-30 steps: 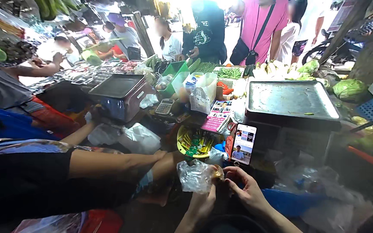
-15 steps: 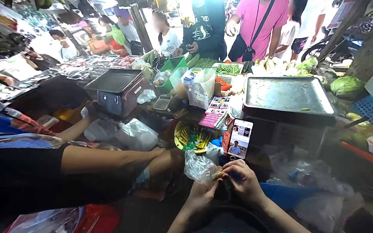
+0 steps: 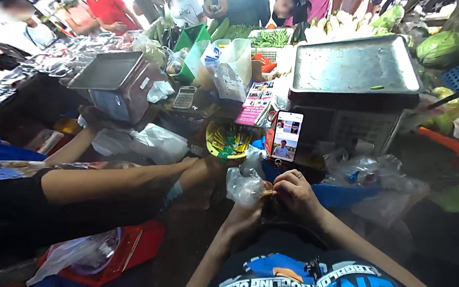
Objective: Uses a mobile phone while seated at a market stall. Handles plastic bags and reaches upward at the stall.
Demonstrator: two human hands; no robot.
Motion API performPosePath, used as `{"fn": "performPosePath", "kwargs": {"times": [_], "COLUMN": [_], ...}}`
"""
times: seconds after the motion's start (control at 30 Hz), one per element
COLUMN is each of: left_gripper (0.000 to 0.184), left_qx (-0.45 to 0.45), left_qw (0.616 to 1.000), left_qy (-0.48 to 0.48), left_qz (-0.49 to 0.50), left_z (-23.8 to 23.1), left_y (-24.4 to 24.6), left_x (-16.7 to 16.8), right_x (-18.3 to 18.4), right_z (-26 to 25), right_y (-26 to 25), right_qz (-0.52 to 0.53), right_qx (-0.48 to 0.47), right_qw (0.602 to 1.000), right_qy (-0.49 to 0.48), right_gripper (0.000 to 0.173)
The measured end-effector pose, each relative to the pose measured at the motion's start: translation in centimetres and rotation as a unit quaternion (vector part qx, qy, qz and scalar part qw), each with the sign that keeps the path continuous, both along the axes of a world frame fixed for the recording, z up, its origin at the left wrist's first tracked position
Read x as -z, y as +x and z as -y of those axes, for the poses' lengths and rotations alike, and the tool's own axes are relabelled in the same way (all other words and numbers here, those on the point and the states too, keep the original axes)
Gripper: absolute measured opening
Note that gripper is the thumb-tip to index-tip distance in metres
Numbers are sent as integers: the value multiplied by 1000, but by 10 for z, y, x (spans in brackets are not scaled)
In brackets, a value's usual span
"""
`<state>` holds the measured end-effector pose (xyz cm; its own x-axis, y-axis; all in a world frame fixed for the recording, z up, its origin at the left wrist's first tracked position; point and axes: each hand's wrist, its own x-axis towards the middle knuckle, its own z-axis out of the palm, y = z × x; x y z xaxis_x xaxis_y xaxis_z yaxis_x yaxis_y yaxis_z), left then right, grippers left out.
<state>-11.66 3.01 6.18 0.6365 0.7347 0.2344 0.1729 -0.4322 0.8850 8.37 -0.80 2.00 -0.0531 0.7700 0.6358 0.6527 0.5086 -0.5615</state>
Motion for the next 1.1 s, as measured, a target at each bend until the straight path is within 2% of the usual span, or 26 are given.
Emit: {"fn": "performPosePath", "kwargs": {"times": [0.07, 0.23, 0.33, 0.43, 0.5, 0.57, 0.7, 0.87, 0.97, 1.1], "left_gripper": [20, 17, 20, 22, 22, 23, 22, 25, 23, 24], "left_qx": [9, -1, -5, -15, -39, -72, -113, -99, -102, -78], "left_qw": [1000, 995, 997, 997, 996, 994, 990, 989, 987, 989], "left_qy": [-8, 96, 50, 37, 45, 43, 35, 71, 53, 94], "left_qz": [13, -28, -52, -58, -72, -70, -72, -87, -110, -80], "left_z": [1, -3, 0, -2, -6, -12, -20, -38, -53, -75], "left_y": [3, 7, 8, 6, -1, -11, -34, -64, -77, -95], "left_x": [0, 15, 11, 10, 12, 16, 23, 31, 26, 34], "right_x": [4, 4, 3, 9, 17, 22, 24, 30, 30, 30], "right_z": [3, 14, 20, 18, 13, 8, 2, -9, -13, -16], "right_y": [0, -5, -6, 1, 12, 21, 21, 7, -2, -14], "right_qz": [-37, -204, -249, -198, -97, -4, 87, 120, 105, 110], "right_qx": [-12, -58, -48, -10, 51, 105, 163, 214, 257, 312], "right_qw": [999, 973, 957, 970, 985, 980, 971, 958, 949, 929], "right_qy": [-14, -90, -138, -137, -137, -167, -155, -146, -153, -165], "right_gripper": [18, 10, 11, 18, 29, 39, 39, 38, 38, 38]}}
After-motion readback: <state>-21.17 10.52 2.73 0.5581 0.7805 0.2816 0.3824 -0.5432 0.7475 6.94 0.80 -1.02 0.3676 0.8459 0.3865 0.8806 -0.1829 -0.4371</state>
